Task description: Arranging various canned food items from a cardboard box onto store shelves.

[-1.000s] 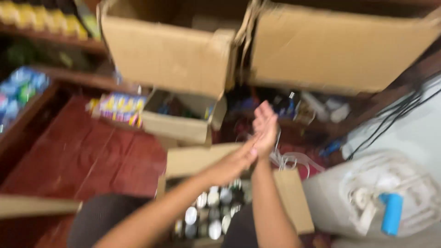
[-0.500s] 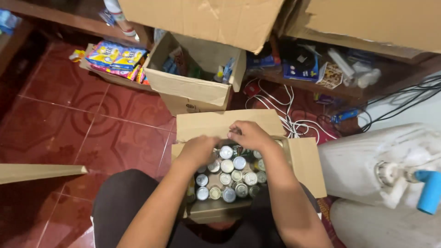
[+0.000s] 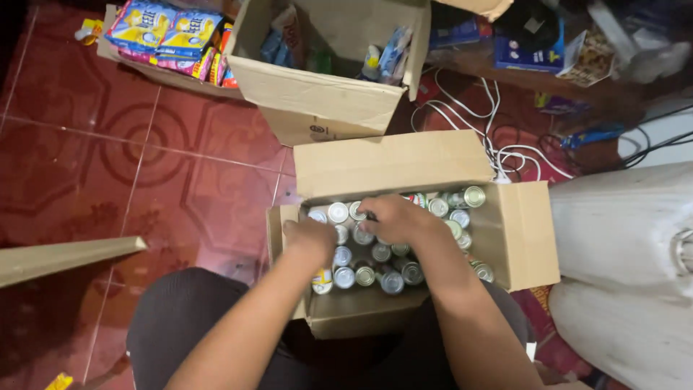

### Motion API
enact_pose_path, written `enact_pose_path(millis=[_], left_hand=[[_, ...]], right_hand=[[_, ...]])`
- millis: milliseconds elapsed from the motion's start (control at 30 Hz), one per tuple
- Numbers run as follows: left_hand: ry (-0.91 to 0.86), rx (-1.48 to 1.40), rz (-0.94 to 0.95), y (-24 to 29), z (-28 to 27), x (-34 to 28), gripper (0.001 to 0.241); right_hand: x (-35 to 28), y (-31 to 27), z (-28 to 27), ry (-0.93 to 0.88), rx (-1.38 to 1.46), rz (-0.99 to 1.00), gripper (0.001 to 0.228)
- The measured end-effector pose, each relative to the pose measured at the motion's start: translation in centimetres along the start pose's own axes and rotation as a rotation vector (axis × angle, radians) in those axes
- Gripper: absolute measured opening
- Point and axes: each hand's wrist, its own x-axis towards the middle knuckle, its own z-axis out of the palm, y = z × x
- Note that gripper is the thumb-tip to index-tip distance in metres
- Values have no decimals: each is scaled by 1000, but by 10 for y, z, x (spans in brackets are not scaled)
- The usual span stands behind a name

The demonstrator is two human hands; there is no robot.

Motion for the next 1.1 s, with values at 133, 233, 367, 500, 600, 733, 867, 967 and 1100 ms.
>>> enact_pose_path(millis=[133, 233, 367, 500, 600, 733, 867, 967, 1100], left_hand=[[13, 277, 104, 25, 72, 39, 38], [84, 412, 170, 33, 113, 60, 48], [123, 380, 131, 28, 131, 86, 61], [94, 243, 106, 35, 95, 69, 71], [-94, 241, 250, 45, 48, 40, 69], [-301, 121, 588, 60, 25, 52, 48], [-553, -513, 803, 73, 26, 90, 51], [-595, -899, 682, 82, 13, 83, 54], [-664, -1285, 572, 91, -7, 75, 66]], right_hand=[[-10, -4, -31, 55, 110, 117, 37], [-21, 17, -36, 139, 168, 166, 33], [-43, 41, -42, 175, 146, 247, 32], [-68, 43, -50, 127, 167, 360, 35], [-81, 48, -57, 210, 226, 396, 39], [-106, 69, -58, 250, 312, 416, 38], [-120, 75, -62, 272, 325, 414, 37], [-129, 77, -58, 276, 331, 404, 37], [-134, 85, -58, 203, 373, 359, 40]])
